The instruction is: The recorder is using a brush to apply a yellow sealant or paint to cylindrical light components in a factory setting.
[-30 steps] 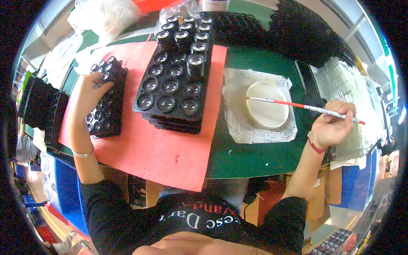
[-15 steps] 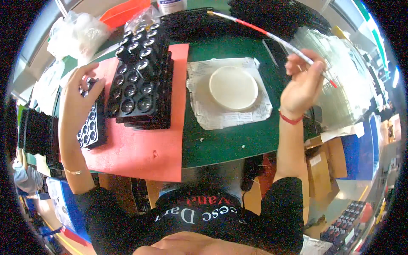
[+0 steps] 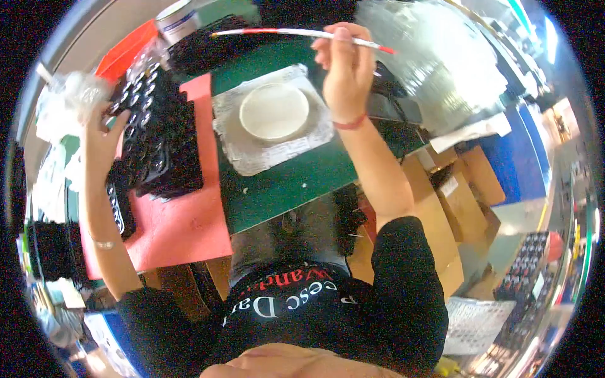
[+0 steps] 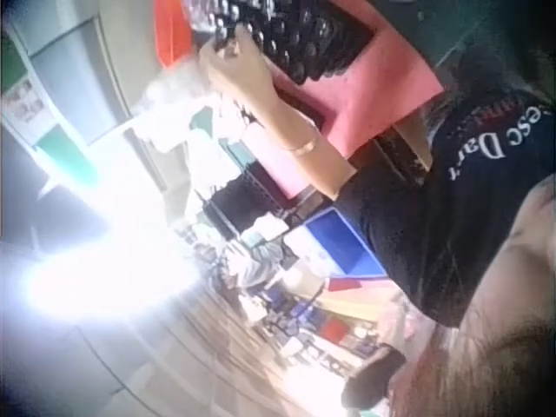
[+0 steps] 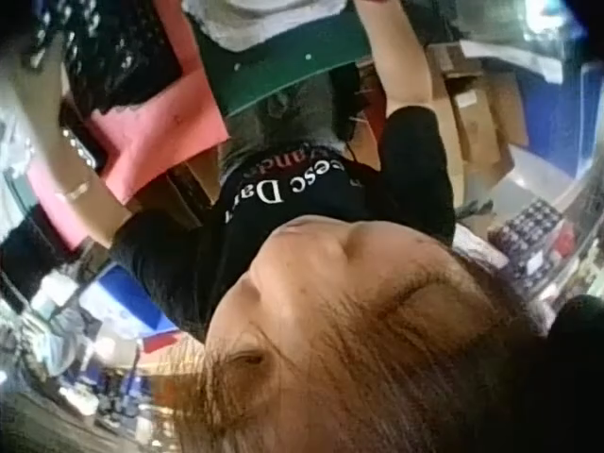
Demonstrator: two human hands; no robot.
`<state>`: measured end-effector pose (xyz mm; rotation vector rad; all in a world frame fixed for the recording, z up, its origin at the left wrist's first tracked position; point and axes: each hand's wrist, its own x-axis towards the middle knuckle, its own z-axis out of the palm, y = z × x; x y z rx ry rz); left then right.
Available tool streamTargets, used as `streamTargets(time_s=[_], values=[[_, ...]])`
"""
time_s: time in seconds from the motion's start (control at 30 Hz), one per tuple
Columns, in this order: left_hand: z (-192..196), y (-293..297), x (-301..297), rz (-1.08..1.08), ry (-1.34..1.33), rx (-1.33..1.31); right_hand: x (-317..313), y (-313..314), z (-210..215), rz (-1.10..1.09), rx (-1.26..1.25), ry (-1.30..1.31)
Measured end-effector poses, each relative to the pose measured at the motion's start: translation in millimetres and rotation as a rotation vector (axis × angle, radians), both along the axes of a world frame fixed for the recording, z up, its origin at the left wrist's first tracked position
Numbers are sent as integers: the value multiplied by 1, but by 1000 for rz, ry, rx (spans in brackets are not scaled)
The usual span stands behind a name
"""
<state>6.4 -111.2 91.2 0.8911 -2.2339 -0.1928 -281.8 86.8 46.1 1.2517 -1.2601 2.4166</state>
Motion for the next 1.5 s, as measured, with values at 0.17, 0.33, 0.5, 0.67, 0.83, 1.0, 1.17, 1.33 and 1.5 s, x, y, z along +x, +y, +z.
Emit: streamTargets(time_s=[0.17,0.33,0.5,0.67,0.83,1.0,1.17,1.33,1.5], values=[[12,80,-13,-339,346,94,-15,10,-5,-48,-45,-18],[-23,121,0,-905,140,108,-11,7,3,-87,-18,4],[-91,120,-6,-940,122,528,-8,9,-5,-114,-12,-28],[-90,119,-4,-834,167,839,-2,9,-3,-150,22,-9],[-91,113,-1,-798,160,1003,-6,8,-6,-161,14,10],[-86,116,1,-798,116,963,-8,2,-4,-193,97,-18],[-83,115,1,-834,137,999,-16,-4,-9,-184,148,2],[-88,114,-1,-815,116,1079,-22,0,-8,-114,126,-73],[-99,114,-3,-888,238,944,-26,-4,-8,-84,156,-171]])
